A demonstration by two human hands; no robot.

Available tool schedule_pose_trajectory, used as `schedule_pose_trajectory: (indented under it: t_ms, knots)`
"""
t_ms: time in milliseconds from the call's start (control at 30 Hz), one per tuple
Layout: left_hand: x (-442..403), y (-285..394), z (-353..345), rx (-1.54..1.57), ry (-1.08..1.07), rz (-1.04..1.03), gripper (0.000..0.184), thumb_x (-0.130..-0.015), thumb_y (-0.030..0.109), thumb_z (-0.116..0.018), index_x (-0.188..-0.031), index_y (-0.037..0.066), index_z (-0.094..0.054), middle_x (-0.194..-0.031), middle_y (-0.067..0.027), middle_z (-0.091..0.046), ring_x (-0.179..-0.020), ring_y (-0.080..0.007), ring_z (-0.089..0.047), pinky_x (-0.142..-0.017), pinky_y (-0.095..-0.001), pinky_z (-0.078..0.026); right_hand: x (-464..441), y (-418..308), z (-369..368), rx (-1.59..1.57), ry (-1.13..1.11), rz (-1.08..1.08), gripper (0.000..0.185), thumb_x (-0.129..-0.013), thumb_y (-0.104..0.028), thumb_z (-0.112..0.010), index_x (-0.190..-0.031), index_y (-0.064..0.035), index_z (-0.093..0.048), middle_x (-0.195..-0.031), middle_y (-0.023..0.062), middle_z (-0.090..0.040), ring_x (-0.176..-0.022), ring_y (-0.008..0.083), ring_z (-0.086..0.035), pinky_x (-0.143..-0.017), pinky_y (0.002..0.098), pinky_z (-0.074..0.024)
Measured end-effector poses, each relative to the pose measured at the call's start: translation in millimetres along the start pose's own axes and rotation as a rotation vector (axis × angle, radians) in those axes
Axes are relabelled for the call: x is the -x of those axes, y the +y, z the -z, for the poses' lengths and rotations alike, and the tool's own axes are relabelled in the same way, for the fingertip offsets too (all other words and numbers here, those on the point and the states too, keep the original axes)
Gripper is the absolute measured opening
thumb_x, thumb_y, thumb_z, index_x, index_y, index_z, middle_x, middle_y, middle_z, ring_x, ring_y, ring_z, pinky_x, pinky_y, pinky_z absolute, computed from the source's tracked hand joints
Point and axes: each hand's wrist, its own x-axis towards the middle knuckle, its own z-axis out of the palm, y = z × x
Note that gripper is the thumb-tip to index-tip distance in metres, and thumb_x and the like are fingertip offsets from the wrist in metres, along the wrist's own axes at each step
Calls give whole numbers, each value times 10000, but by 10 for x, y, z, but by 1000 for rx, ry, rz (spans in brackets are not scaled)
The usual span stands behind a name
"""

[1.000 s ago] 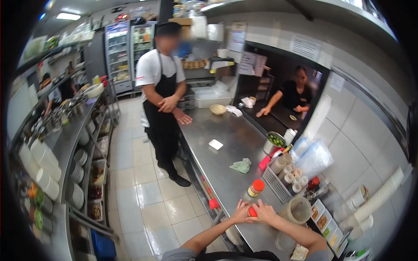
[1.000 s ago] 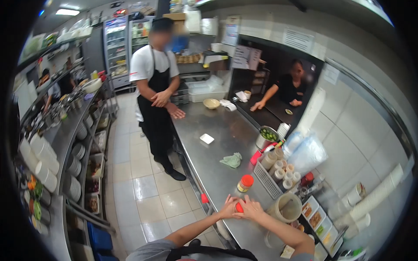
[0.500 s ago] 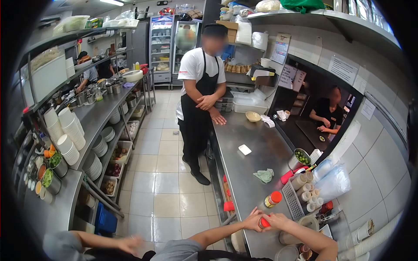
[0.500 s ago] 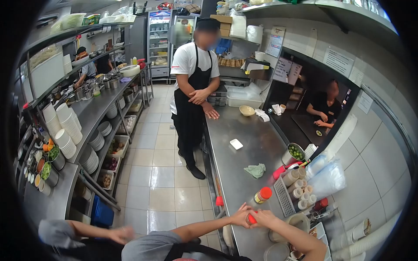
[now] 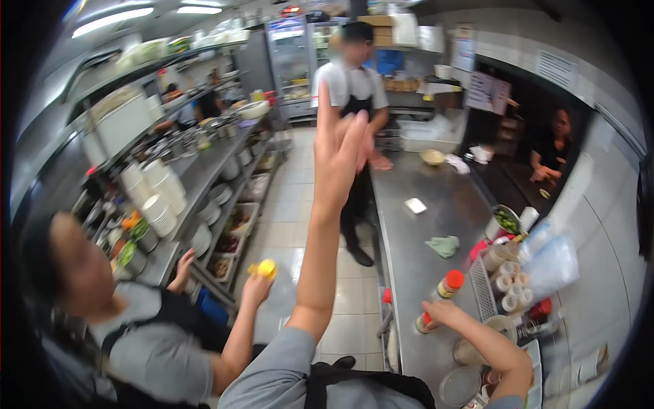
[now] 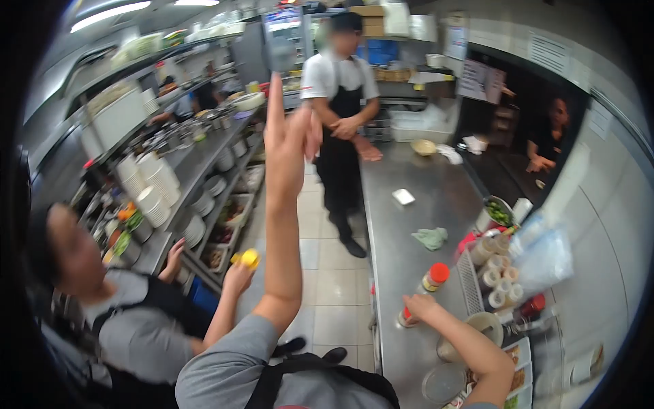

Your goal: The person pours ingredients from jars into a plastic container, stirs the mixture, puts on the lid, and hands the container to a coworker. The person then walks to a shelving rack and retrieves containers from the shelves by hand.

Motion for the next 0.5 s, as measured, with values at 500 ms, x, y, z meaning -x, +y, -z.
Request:
schedule_pose_trajectory:
  t_ms: [500]
  knots:
    - [1519,3641,695,-862,358,-539,758,-881,239,-560,-1436,78,-70,-703,-21,-515,-518,-67,-440,-429,-190,-350,-220,1,229,255,-361,-21,978,-571,-640,-695,-1197,52,-405,-1039,223,-622,-1060,320,-573,-1037,559,-221]
